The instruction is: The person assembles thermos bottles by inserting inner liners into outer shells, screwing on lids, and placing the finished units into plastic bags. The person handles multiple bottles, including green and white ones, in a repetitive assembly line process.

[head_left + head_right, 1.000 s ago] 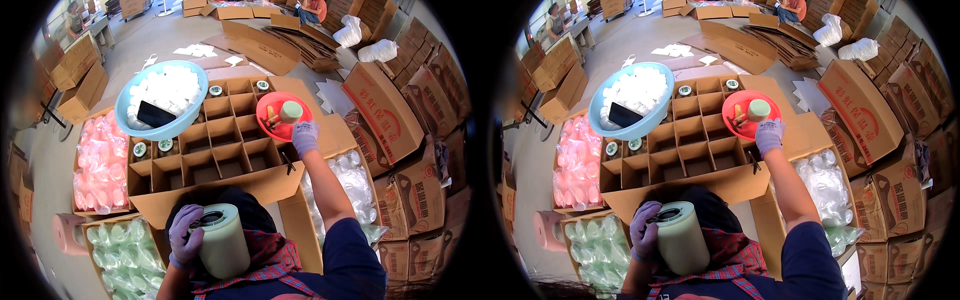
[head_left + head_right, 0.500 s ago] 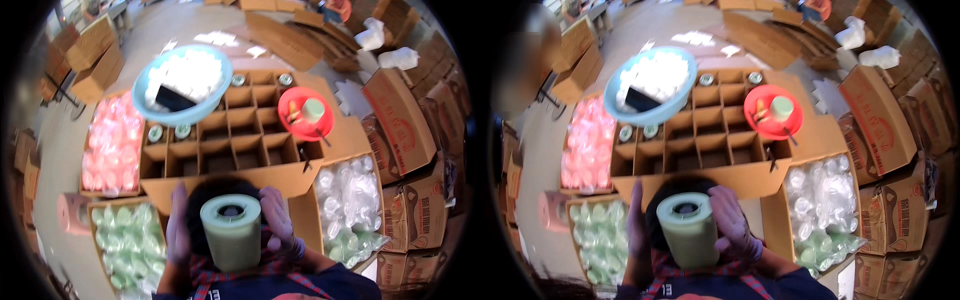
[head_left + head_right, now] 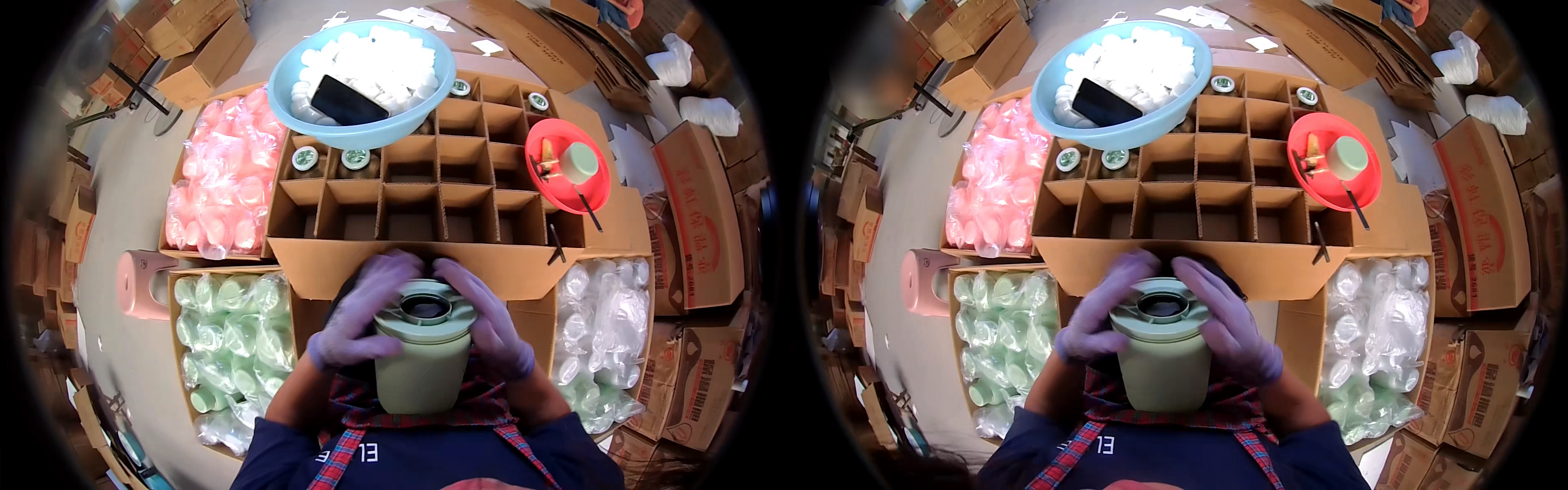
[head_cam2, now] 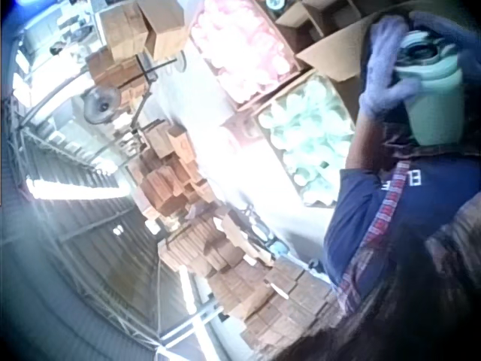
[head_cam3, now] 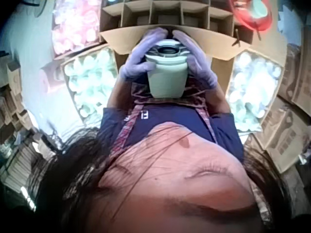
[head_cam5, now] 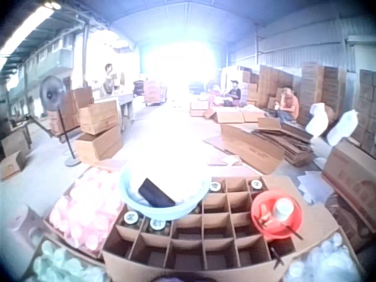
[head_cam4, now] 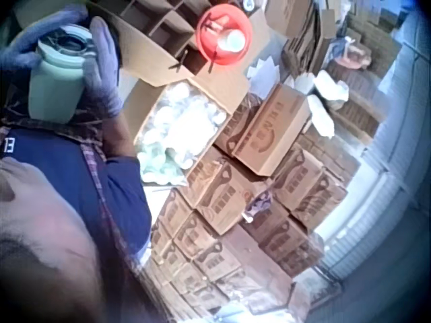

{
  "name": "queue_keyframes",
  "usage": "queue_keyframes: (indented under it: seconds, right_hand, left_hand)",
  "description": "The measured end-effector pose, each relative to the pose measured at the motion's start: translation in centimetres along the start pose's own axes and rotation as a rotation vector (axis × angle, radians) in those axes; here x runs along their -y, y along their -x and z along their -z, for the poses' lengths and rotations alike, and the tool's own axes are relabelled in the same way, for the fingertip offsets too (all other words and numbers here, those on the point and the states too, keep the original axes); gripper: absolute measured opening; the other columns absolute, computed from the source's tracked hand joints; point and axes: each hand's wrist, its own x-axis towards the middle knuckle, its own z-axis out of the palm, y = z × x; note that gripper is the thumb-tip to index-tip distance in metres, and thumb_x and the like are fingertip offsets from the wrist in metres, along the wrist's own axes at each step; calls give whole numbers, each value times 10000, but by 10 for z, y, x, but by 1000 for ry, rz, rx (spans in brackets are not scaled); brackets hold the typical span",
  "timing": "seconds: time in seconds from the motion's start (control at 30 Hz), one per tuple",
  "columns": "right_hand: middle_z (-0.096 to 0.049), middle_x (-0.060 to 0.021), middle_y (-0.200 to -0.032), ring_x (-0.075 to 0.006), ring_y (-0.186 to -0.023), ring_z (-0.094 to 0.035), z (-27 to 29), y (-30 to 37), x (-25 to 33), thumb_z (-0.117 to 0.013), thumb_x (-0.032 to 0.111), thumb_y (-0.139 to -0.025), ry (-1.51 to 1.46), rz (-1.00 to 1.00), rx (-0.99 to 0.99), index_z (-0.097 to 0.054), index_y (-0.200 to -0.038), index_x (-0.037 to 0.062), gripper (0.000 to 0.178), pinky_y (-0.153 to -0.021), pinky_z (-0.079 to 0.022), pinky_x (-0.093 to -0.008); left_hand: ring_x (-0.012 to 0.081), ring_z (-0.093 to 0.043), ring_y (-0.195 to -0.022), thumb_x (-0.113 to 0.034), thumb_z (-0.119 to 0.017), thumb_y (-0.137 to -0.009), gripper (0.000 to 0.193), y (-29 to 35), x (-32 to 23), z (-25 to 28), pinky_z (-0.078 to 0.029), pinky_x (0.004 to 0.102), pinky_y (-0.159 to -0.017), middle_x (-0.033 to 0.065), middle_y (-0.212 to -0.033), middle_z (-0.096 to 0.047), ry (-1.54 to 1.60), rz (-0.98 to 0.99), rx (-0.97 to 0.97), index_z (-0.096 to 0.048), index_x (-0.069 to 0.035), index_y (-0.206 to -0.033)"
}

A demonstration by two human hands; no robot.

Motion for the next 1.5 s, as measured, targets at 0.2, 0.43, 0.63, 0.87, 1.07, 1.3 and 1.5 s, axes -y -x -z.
queue_keyframes:
  seconds: [0.2,0.43,0.63,0.87,1.07,1.3,1.5]
  right_hand:
    - [-578,-217,-1325,-346,-1228,-571,20,-88,-20,-623,171,-937,395,78,-370,-572,-1343,-17,451,-1044,-443,-412]
    - [-624,-252,-1154,-398,-1006,-666,5,-113,0,-733,200,-867,439,-271,29,-480,-1410,34,622,-815,-546,-432]
    - [-674,-209,-866,-371,-852,-698,-1,-120,-18,-660,319,-954,429,-34,-138,-566,-1234,22,419,-692,-531,-453]
    - [-689,-228,-1033,-411,-939,-677,-2,-111,-29,-708,245,-917,315,-93,-119,-459,-1414,-6,609,-804,-566,-393]
    - [-701,-217,-983,-368,-905,-708,1,-114,-40,-690,263,-936,531,84,-195,-446,-1412,-31,610,-781,-565,-397]
    - [-611,-325,-1141,-442,-1053,-629,28,-140,-43,-727,342,-884,668,136,-113,-451,-1378,-6,665,-853,-515,-491]
    - [-666,-137,-802,-328,-788,-708,116,-218,-68,-471,228,-1030,958,242,-53,-661,-1038,99,231,-678,-560,-443]
  left_hand:
    - [196,-619,-1183,-144,-586,-1013,458,-32,21,9,-499,328,-1014,121,-1330,-607,1011,570,-485,-483,43,-1418]
    - [164,-562,-1234,-113,-601,-1006,542,-37,31,-10,-443,309,-1056,92,-1383,-580,757,440,-614,-421,30,-1496]
    - [146,-535,-1251,-112,-633,-984,597,-39,33,-17,-419,298,-1068,84,-1400,-572,598,388,-619,-403,28,-1517]
    - [164,-531,-1272,-95,-654,-965,627,-40,45,-17,-404,312,-1089,103,-1414,-563,594,326,-577,-391,48,-1516]
    - [166,-553,-1235,-96,-659,-959,591,-57,46,-16,-414,310,-1076,101,-1355,-602,716,343,-618,-441,42,-1490]
    - [195,-571,-1237,-113,-622,-993,527,-78,72,-13,-434,336,-1081,130,-1380,-589,712,400,-640,-455,67,-1460]
    - [186,-593,-1192,-124,-635,-993,478,-86,115,7,-448,319,-1050,111,-1317,-622,645,464,-875,-501,56,-1416]
